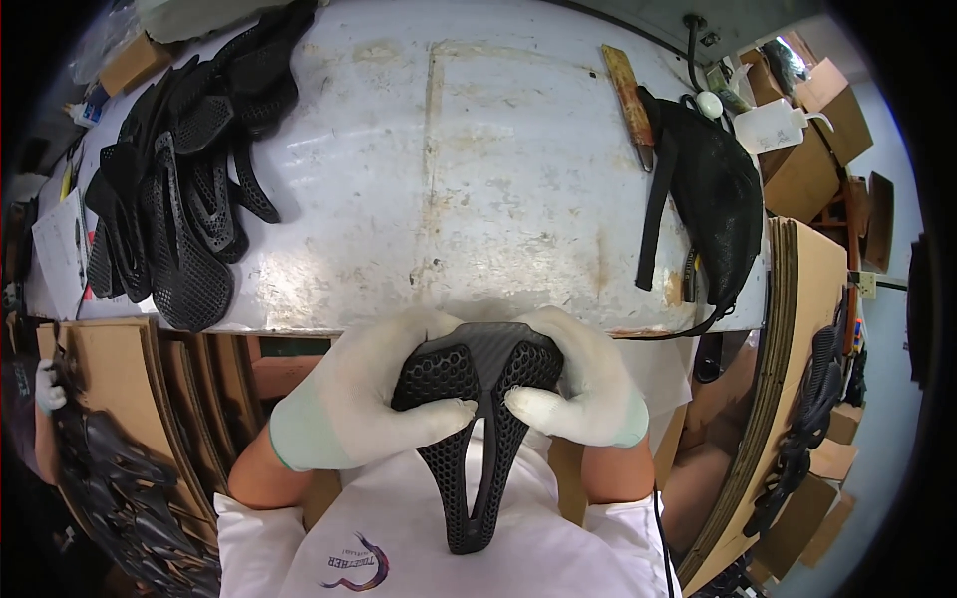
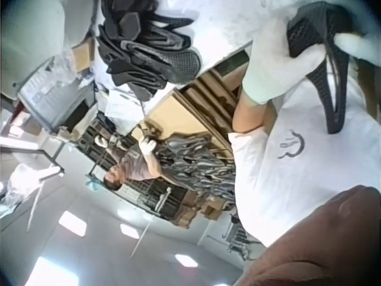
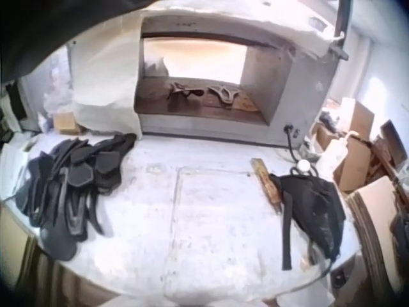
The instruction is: The worker is assembling bicycle saddle components by fitting the saddle padding onto the base frame and placing assembled units into a heating/curing machine.
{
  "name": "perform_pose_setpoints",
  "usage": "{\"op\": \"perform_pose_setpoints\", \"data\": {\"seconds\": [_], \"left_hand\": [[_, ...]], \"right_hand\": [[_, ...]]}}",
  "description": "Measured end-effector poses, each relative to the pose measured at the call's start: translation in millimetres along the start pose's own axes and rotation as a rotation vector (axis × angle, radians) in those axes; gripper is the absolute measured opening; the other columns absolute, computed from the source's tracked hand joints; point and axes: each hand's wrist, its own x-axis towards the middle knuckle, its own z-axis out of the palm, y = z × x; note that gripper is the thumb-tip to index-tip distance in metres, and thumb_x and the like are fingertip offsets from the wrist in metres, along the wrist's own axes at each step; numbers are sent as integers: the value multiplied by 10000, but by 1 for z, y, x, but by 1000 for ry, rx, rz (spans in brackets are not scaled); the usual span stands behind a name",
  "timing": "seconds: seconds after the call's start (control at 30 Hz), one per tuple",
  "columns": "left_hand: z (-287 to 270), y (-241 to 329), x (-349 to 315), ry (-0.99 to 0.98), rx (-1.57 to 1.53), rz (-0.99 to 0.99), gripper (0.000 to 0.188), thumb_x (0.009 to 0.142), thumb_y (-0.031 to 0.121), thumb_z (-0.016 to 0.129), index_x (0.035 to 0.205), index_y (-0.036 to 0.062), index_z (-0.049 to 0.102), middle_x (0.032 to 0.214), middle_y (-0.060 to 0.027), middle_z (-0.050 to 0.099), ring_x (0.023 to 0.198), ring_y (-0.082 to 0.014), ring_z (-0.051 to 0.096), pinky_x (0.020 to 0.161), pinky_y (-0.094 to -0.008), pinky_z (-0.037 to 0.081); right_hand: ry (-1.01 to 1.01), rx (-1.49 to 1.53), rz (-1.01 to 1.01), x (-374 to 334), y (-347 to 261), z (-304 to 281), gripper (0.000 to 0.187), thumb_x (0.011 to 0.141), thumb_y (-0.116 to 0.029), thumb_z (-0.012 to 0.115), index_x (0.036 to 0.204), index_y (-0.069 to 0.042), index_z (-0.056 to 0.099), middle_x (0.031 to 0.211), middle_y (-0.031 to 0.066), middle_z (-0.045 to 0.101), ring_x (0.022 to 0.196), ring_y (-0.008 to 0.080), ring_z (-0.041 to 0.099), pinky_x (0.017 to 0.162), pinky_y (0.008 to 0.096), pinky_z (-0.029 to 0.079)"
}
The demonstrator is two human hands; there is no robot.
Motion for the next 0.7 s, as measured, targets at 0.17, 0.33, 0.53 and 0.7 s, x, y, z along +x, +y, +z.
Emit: {"op": "perform_pose_setpoints", "data": {"seconds": [0.17,0.33,0.53,0.7], "left_hand": [[2,9,-2,-74,166,86,519,871,211,808,1290,-21,606,915,-150,741,821,-248,761,768,-353,586],[6,8,0,-72,150,134,538,863,188,824,1299,-28,593,906,-137,739,806,-224,743,735,-340,578],[3,10,-3,-46,224,140,516,869,199,811,1280,-20,587,903,-156,730,805,-262,746,729,-357,577],[7,10,0,-49,254,112,496,898,239,769,1289,4,574,914,-186,725,841,-339,758,755,-396,583]], "right_hand": [[-76,117,173,2,-3,-6,534,805,-334,827,1163,29,669,1009,152,699,920,253,697,845,367,550],[-89,-29,148,8,-5,-8,486,750,-347,841,1029,14,675,887,116,673,806,190,650,741,331,530],[-46,115,119,13,9,4,441,733,-338,826,956,3,655,814,83,633,741,148,590,691,305,506],[-12,187,163,12,11,5,437,727,-336,824,955,-2,657,806,80,630,733,151,591,689,306,509]]}}
